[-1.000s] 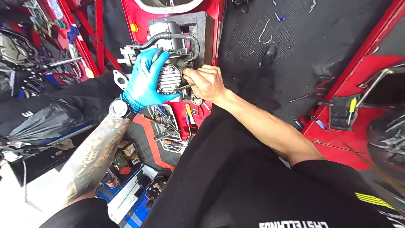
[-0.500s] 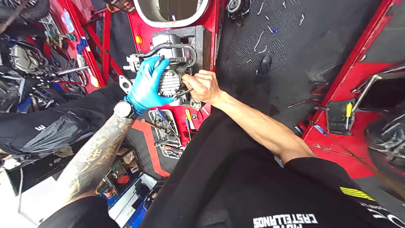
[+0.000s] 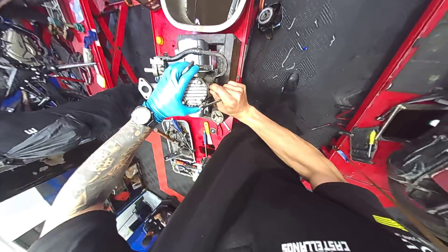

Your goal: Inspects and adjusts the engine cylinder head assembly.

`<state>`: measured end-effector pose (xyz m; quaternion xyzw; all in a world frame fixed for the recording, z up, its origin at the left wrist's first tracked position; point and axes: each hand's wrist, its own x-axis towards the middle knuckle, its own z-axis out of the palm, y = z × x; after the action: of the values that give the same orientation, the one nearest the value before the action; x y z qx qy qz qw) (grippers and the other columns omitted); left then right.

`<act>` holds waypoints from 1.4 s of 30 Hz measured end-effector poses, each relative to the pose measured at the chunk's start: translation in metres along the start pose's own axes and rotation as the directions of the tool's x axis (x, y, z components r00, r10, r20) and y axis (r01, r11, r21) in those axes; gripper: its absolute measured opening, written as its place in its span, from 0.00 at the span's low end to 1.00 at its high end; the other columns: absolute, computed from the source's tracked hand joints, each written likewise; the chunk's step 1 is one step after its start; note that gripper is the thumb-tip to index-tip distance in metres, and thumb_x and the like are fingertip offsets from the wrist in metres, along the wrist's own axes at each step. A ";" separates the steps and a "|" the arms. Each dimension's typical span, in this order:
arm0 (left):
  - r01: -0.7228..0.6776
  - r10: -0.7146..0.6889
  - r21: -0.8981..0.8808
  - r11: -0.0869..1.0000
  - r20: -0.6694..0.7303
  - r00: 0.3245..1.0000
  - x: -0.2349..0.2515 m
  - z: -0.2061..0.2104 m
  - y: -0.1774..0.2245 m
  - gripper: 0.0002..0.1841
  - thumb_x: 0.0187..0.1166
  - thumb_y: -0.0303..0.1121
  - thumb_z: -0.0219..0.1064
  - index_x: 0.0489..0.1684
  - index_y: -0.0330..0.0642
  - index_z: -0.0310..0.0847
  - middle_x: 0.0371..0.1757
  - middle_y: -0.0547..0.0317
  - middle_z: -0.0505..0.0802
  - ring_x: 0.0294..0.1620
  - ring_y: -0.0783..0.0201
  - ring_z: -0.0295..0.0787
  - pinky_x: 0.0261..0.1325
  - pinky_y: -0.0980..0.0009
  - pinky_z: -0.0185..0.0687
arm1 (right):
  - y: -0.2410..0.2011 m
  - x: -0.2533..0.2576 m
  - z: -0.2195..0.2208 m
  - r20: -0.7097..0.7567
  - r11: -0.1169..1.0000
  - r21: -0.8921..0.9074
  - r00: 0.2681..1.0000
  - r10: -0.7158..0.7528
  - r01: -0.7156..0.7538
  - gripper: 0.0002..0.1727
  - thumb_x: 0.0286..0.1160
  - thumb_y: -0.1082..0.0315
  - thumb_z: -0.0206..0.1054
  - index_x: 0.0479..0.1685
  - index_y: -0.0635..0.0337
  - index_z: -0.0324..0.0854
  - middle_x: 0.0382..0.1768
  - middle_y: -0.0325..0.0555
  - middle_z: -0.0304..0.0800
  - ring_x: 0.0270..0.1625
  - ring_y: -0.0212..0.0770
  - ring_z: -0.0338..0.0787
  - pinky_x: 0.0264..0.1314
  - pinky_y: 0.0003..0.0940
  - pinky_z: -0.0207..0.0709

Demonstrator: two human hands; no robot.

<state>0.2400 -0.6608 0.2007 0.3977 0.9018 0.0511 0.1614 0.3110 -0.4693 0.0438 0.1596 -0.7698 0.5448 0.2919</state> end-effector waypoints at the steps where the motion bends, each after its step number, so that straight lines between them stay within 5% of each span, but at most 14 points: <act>1: -0.002 0.002 0.006 1.000 -0.003 1.000 0.000 0.000 0.000 0.61 0.48 0.71 0.76 0.83 0.34 0.67 0.77 0.27 0.78 0.79 0.32 0.72 0.82 0.44 0.66 | 0.000 0.000 0.000 0.005 1.000 0.003 1.000 0.007 -0.007 0.11 0.80 0.68 0.65 0.44 0.65 0.92 0.15 0.46 0.85 0.17 0.42 0.80 0.26 0.37 0.73; 8: 0.005 -0.004 -0.013 1.000 0.033 0.999 -0.003 -0.010 0.000 0.66 0.54 0.83 0.65 0.89 0.36 0.61 0.83 0.30 0.73 0.84 0.36 0.68 0.86 0.45 0.61 | -0.006 0.003 -0.020 0.096 0.992 -0.010 0.988 0.124 -0.124 0.13 0.77 0.62 0.73 0.50 0.62 0.93 0.29 0.47 0.96 0.26 0.39 0.90 0.34 0.37 0.82; 10: 0.045 -0.047 -0.075 0.996 -0.028 0.998 -0.015 -0.014 0.006 0.68 0.55 0.86 0.59 0.90 0.34 0.59 0.86 0.31 0.69 0.88 0.37 0.64 0.89 0.45 0.57 | -0.010 -0.001 -0.047 0.186 0.977 -0.037 0.959 0.215 -0.212 0.20 0.73 0.59 0.76 0.57 0.63 0.90 0.30 0.47 0.94 0.25 0.38 0.85 0.32 0.38 0.80; 12: 0.094 -0.119 -0.133 0.987 -0.193 0.974 -0.034 -0.019 0.016 0.59 0.69 0.79 0.57 0.89 0.33 0.61 0.84 0.29 0.71 0.86 0.37 0.66 0.88 0.46 0.60 | -0.008 -0.009 -0.076 0.264 0.948 -0.113 0.911 0.317 -0.298 0.23 0.73 0.58 0.76 0.62 0.63 0.87 0.27 0.46 0.89 0.22 0.38 0.80 0.26 0.37 0.76; 14: 0.182 -0.256 -0.204 0.962 -0.441 0.860 -0.057 -0.016 0.035 0.36 0.85 0.55 0.60 0.83 0.35 0.71 0.78 0.30 0.79 0.79 0.39 0.76 0.81 0.48 0.70 | -0.004 -0.017 -0.108 0.312 0.919 -0.192 0.866 0.391 -0.345 0.22 0.78 0.56 0.71 0.62 0.63 0.84 0.24 0.45 0.84 0.21 0.37 0.78 0.24 0.36 0.75; 17: 0.257 -0.512 -0.445 0.858 -0.705 0.490 -0.084 0.010 0.062 0.18 0.91 0.31 0.54 0.68 0.35 0.85 0.67 0.40 0.90 0.70 0.50 0.86 0.74 0.56 0.79 | -0.001 -0.016 -0.148 0.368 0.885 -0.243 0.806 0.463 -0.397 0.20 0.90 0.58 0.56 0.56 0.69 0.82 0.28 0.46 0.85 0.27 0.32 0.83 0.33 0.32 0.81; 20: 0.173 -0.719 -0.697 0.695 -0.678 0.156 -0.094 0.050 0.083 0.16 0.90 0.22 0.52 0.64 0.30 0.84 0.62 0.45 0.92 0.64 0.55 0.90 0.70 0.56 0.87 | -0.008 0.012 -0.164 0.395 0.859 -0.262 0.763 0.511 -0.440 0.18 0.93 0.64 0.49 0.51 0.70 0.81 0.31 0.43 0.84 0.30 0.28 0.82 0.35 0.27 0.80; 23: 0.058 -0.852 -0.854 0.518 -0.521 -0.055 -0.090 0.083 0.106 0.18 0.91 0.22 0.49 0.72 0.30 0.78 0.57 0.50 0.93 0.56 0.59 0.93 0.63 0.58 0.91 | -0.020 0.077 -0.149 0.508 0.917 -0.145 0.768 0.391 -0.371 0.12 0.90 0.70 0.54 0.52 0.72 0.79 0.43 0.46 0.89 0.42 0.32 0.90 0.47 0.31 0.89; 27: -0.066 -0.931 -0.933 0.354 -0.345 -0.116 -0.077 0.089 0.126 0.26 0.92 0.25 0.49 0.91 0.33 0.57 0.58 0.52 0.95 0.58 0.60 0.93 0.67 0.58 0.89 | -0.037 0.184 -0.084 0.688 0.941 0.104 0.706 0.167 -0.323 0.08 0.86 0.72 0.61 0.57 0.61 0.72 0.46 0.44 0.94 0.47 0.46 0.97 0.53 0.47 0.95; 30: -0.161 -0.953 -0.943 0.291 -0.270 -0.139 -0.063 0.080 0.123 0.21 0.90 0.23 0.49 0.80 0.32 0.70 0.59 0.53 0.93 0.60 0.60 0.91 0.68 0.59 0.88 | -0.048 0.244 -0.027 0.812 0.872 0.287 0.584 -0.002 -0.396 0.11 0.86 0.69 0.64 0.59 0.53 0.71 0.50 0.47 0.97 0.53 0.53 0.98 0.58 0.53 0.93; 33: -0.175 -0.923 -0.935 0.309 -0.249 -0.295 -0.042 0.069 0.117 0.17 0.86 0.19 0.48 0.64 0.32 0.78 0.56 0.54 0.91 0.53 0.63 0.90 0.60 0.63 0.89 | -0.048 0.277 0.028 0.910 0.706 0.364 0.392 -0.132 -0.607 0.08 0.86 0.71 0.62 0.57 0.53 0.72 0.52 0.54 0.95 0.51 0.58 0.98 0.51 0.53 0.96; 36: -0.085 -0.870 -0.955 0.285 -0.220 -0.442 -0.019 0.056 0.114 0.15 0.84 0.18 0.52 0.55 0.33 0.85 0.53 0.55 0.90 0.49 0.68 0.87 0.55 0.70 0.86 | -0.039 0.274 0.065 0.964 0.618 0.262 0.232 -0.130 -0.741 0.09 0.85 0.74 0.62 0.57 0.54 0.70 0.48 0.54 0.95 0.47 0.57 0.99 0.48 0.53 0.96; 39: 0.001 -0.874 -0.990 0.138 -0.123 -0.470 0.006 0.044 0.115 0.13 0.82 0.22 0.59 0.54 0.37 0.89 0.53 0.54 0.89 0.53 0.67 0.85 0.57 0.72 0.84 | -0.025 0.255 0.077 0.990 0.553 0.142 0.117 -0.081 -0.821 0.11 0.85 0.76 0.62 0.57 0.56 0.68 0.48 0.58 0.95 0.46 0.59 0.99 0.49 0.55 0.96; 42: 0.054 -0.866 -0.998 0.042 -0.063 -0.497 0.025 0.039 0.110 0.11 0.77 0.27 0.69 0.54 0.41 0.91 0.49 0.56 0.87 0.45 0.69 0.84 0.47 0.75 0.83 | -0.014 0.240 0.078 0.998 0.506 0.058 0.056 -0.019 -0.861 0.09 0.84 0.77 0.62 0.55 0.59 0.70 0.46 0.60 0.95 0.44 0.60 0.99 0.47 0.55 0.96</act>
<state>0.3136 -0.5692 0.1819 -0.4831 0.6650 0.4634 -0.3312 0.1104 -0.5292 0.1853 0.2757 -0.5116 0.6264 -0.5195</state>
